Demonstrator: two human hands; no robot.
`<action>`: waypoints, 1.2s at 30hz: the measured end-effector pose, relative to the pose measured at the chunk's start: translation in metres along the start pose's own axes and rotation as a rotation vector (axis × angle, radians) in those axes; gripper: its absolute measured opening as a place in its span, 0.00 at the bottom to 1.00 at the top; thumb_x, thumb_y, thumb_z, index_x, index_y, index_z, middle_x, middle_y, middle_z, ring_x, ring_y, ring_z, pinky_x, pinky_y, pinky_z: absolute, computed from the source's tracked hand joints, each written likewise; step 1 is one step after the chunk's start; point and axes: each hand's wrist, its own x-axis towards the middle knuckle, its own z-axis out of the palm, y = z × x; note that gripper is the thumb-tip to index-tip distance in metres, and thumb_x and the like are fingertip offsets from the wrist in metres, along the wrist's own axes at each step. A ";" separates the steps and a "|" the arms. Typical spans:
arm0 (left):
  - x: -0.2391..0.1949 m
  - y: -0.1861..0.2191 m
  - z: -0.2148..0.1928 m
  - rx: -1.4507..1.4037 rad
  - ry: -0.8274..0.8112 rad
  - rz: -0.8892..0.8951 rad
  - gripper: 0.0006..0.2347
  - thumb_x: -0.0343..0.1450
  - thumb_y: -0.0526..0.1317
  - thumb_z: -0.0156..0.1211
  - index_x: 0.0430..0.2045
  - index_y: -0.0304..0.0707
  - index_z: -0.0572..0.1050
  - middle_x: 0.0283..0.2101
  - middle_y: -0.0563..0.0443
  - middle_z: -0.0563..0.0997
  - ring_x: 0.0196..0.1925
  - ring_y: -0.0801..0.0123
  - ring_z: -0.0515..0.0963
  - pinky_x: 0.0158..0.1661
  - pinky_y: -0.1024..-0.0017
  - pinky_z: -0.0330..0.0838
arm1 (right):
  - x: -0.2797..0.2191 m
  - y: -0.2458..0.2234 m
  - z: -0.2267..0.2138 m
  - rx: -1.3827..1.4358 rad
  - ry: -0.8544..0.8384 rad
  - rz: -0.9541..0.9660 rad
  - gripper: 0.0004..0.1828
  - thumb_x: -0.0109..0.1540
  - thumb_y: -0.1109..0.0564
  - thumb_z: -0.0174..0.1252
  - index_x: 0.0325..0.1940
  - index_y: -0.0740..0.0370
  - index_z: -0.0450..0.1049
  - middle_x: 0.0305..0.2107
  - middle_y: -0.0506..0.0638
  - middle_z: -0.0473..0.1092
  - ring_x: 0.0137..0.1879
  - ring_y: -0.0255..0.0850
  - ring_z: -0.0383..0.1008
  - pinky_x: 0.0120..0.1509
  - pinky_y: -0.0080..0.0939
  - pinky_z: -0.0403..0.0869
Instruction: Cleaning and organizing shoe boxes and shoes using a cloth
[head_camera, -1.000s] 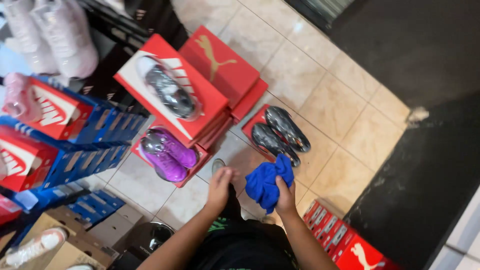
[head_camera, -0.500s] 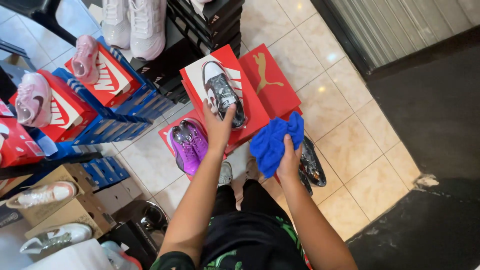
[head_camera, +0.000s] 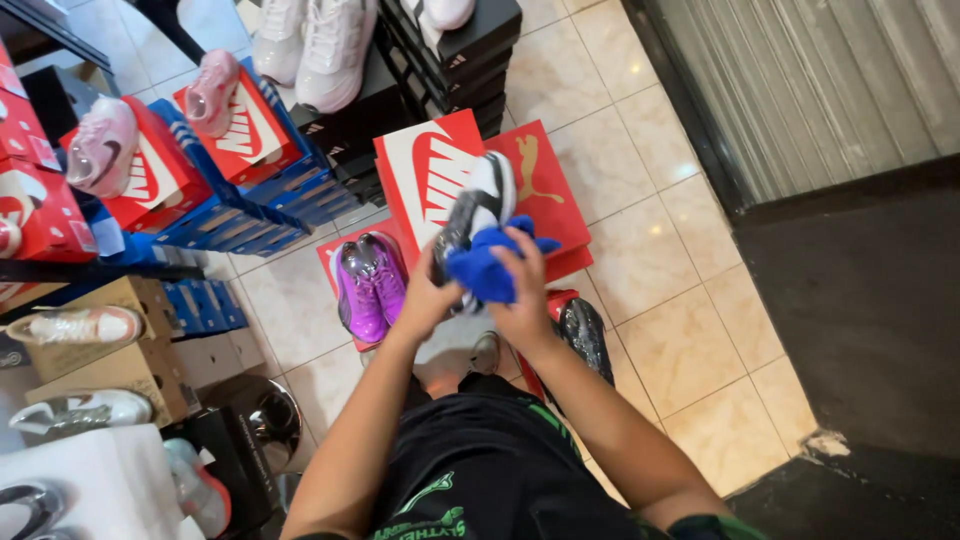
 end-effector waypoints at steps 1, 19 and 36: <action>-0.012 -0.014 -0.008 0.000 0.003 0.006 0.40 0.56 0.33 0.73 0.67 0.32 0.62 0.57 0.28 0.73 0.59 0.48 0.73 0.59 0.51 0.69 | 0.010 -0.003 0.002 0.003 -0.001 -0.006 0.36 0.52 0.68 0.61 0.66 0.56 0.68 0.67 0.62 0.59 0.73 0.64 0.58 0.76 0.65 0.56; -0.031 0.048 -0.114 -0.282 -0.017 0.012 0.38 0.56 0.37 0.75 0.64 0.43 0.67 0.55 0.46 0.76 0.57 0.62 0.75 0.56 0.61 0.75 | 0.017 -0.108 0.085 -0.066 -0.101 0.066 0.26 0.59 0.58 0.62 0.63 0.50 0.72 0.59 0.59 0.65 0.64 0.63 0.66 0.68 0.61 0.63; -0.032 0.070 -0.140 -0.830 -0.375 -0.020 0.34 0.55 0.39 0.70 0.58 0.31 0.68 0.46 0.33 0.80 0.46 0.48 0.83 0.45 0.47 0.80 | 0.063 -0.073 0.107 0.849 0.492 0.702 0.20 0.65 0.54 0.60 0.61 0.57 0.74 0.50 0.57 0.76 0.54 0.47 0.78 0.62 0.54 0.74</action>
